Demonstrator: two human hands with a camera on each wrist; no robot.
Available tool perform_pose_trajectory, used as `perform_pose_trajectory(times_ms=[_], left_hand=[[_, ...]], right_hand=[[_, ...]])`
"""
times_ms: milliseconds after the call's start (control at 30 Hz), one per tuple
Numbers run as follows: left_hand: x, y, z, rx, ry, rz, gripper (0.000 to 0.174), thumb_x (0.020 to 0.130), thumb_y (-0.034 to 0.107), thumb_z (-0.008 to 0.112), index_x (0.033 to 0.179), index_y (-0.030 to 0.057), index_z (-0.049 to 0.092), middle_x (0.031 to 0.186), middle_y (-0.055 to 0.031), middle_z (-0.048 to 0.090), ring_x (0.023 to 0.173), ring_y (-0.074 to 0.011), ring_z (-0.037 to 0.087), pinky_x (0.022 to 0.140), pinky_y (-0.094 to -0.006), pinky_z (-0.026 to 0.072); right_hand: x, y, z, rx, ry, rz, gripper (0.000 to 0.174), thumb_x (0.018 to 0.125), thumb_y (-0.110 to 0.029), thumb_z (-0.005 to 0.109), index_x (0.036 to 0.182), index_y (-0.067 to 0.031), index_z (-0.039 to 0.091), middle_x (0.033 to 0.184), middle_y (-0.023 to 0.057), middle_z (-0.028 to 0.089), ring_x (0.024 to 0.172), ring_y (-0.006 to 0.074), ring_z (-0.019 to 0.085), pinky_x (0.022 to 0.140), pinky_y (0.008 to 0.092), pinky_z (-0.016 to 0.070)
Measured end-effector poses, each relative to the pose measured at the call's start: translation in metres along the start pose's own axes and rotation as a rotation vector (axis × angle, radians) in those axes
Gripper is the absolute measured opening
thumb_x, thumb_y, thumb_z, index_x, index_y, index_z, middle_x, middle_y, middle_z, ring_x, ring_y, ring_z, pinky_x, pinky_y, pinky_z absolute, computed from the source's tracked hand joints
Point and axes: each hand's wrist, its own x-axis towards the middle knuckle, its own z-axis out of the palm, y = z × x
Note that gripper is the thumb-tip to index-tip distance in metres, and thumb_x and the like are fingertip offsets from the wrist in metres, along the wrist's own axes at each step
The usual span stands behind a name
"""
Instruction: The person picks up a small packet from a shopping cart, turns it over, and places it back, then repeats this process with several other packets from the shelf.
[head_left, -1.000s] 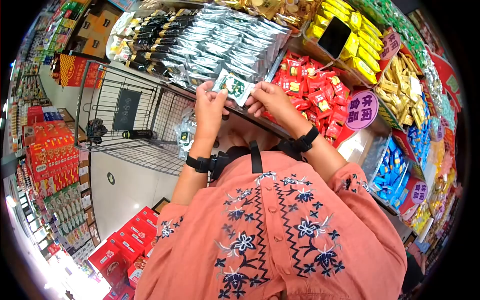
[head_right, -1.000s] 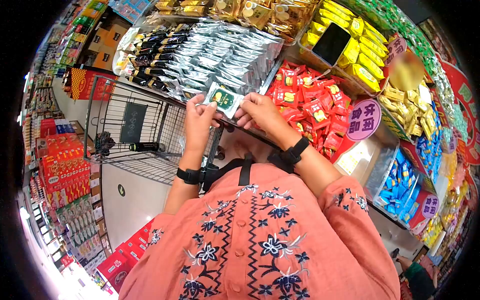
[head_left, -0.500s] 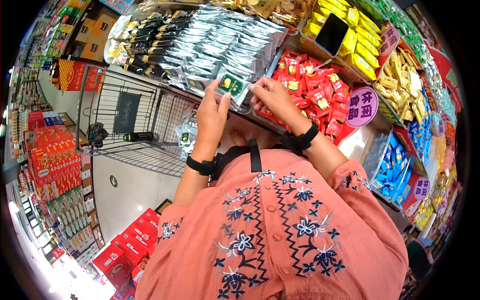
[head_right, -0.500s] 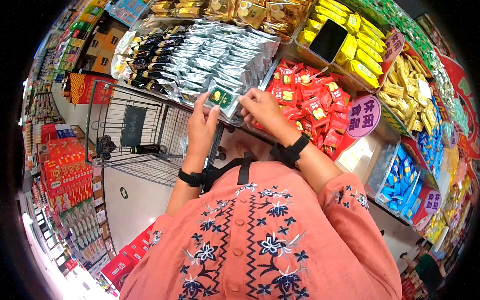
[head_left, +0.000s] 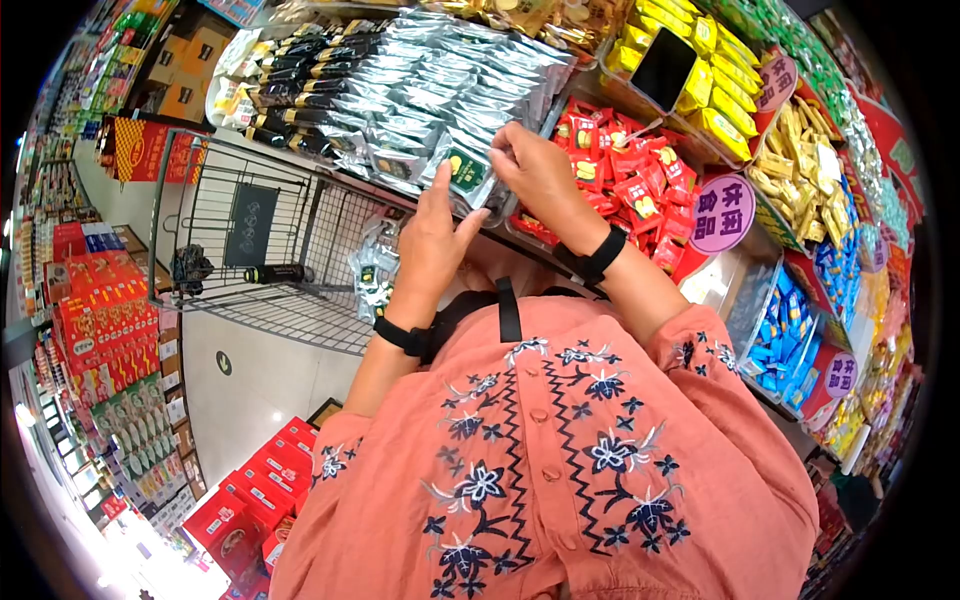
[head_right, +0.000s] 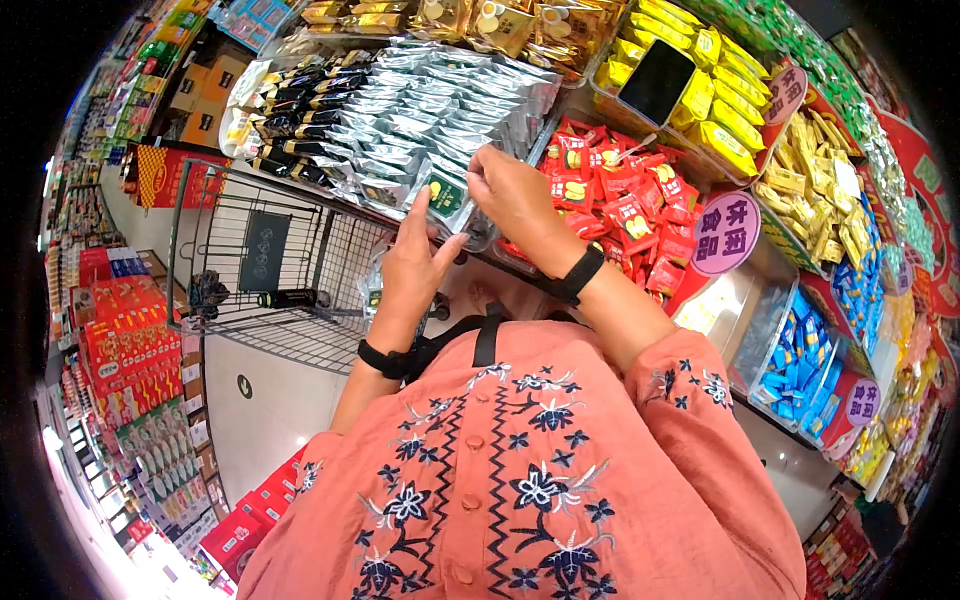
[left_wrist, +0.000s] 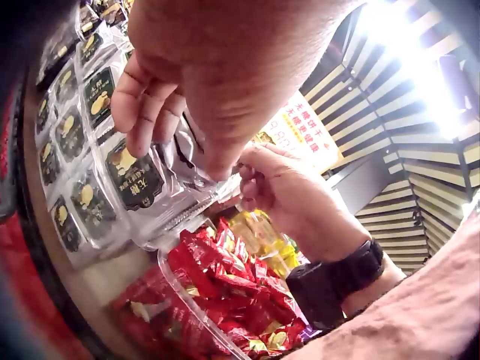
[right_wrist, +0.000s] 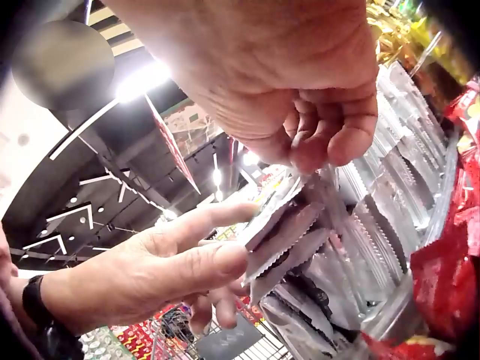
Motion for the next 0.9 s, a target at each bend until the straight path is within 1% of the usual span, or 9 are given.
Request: perform_pose_trajectory(times_ms=[67,167,367,400,467,533,567,667,900], left_hand=[[0.001,-0.002,0.001,0.016,0.012,0.023,0.085,0.085,0.028,0.084,0.156,0.0076,0.042,0.101,-0.0116,0.066,0.075,-0.024,0.065,0.066,-0.0377,0.054],[0.001,0.008,-0.007,-0.052,-0.077,-0.075,0.083,0.087,0.029,0.081,0.155,0.0074,0.039,0.113,-0.023,0.067,0.097,-0.0441,0.068,0.077,-0.0496,0.0558],[0.005,0.005,-0.003,-0.009,-0.05,-0.024,0.081,0.088,0.029,0.08,0.154,0.0063,0.04,0.113,-0.023,0.067,0.097,-0.0437,0.068,0.076,-0.0491,0.0565],[0.007,0.005,-0.002,0.005,-0.044,-0.013,0.081,0.088,0.03,0.08,0.154,0.0061,0.04,0.113,-0.0228,0.067,0.097,-0.0435,0.068,0.076,-0.049,0.0566],[0.011,0.006,-0.001,0.032,-0.033,0.009,0.08,0.088,0.031,0.08,0.153,0.0057,0.04,0.112,-0.0223,0.067,0.095,-0.043,0.069,0.074,-0.0488,0.057],[0.015,0.01,-0.003,0.073,-0.066,-0.017,0.08,0.088,0.032,0.08,0.153,0.0053,0.041,0.111,-0.0217,0.068,0.093,-0.0425,0.069,0.072,-0.0486,0.057],[0.017,0.011,-0.003,0.094,-0.082,-0.03,0.08,0.088,0.032,0.08,0.153,0.0051,0.041,0.111,-0.0213,0.068,0.091,-0.0422,0.069,0.071,-0.0485,0.0571],[0.017,0.009,0.002,0.152,-0.006,0.034,0.081,0.085,0.027,0.084,0.152,0.0022,0.045,0.1,-0.0169,0.069,0.075,-0.0305,0.067,0.066,-0.0423,0.0546],[0.005,0.01,-0.008,-0.07,0.025,0.032,0.078,0.086,0.019,0.082,0.154,0.0047,0.044,0.089,-0.0106,0.061,0.071,-0.0267,0.061,0.064,-0.039,0.0525]], right_hand=[[0.001,0.0,0.002,-0.031,0.008,-0.014,0.011,0.093,-0.014,0.066,0.098,-0.0056,0.062,0.088,0.0139,0.069,0.081,0.037,0.068,0.067,0.0451,0.0521],[0.004,-0.005,-0.004,-0.012,0.036,-0.088,0.013,0.095,-0.015,0.067,0.099,-0.0028,0.064,0.084,0.0148,0.07,0.076,0.029,0.07,0.066,0.0379,0.0522],[0.008,-0.021,-0.026,0.055,0.097,-0.115,0.01,0.094,-0.009,0.069,0.1,-0.0016,0.066,0.083,0.0111,0.068,0.073,0.0203,0.068,0.067,0.0315,0.0527],[0.008,-0.024,-0.03,0.076,0.114,-0.086,0.009,0.091,-0.008,0.069,0.098,-0.0049,0.064,0.086,0.0138,0.069,0.078,0.0299,0.07,0.068,0.0367,0.0541],[0.009,-0.024,-0.035,0.131,0.143,-0.048,0.009,0.091,-0.008,0.069,0.098,-0.0046,0.064,0.085,0.0132,0.069,0.076,0.027,0.07,0.068,0.0349,0.0541],[0.009,-0.02,-0.037,0.183,0.166,-0.031,0.011,0.092,-0.008,0.071,0.099,-0.0034,0.064,0.084,0.0116,0.069,0.074,0.022,0.069,0.067,0.0319,0.0537],[0.008,-0.02,-0.039,0.192,0.166,-0.024,0.011,0.092,-0.008,0.071,0.099,-0.0031,0.064,0.084,0.0115,0.069,0.074,0.0215,0.069,0.067,0.0318,0.0535],[0.006,-0.022,-0.044,0.21,0.162,-0.007,0.011,0.093,-0.008,0.071,0.099,-0.0023,0.064,0.083,0.0112,0.068,0.073,0.0202,0.068,0.067,0.0316,0.0532],[0.002,-0.02,-0.047,0.191,0.153,-0.013,0.011,0.093,-0.008,0.071,0.1,-0.0019,0.064,0.084,0.011,0.069,0.073,0.0197,0.067,0.067,0.0312,0.0527]])
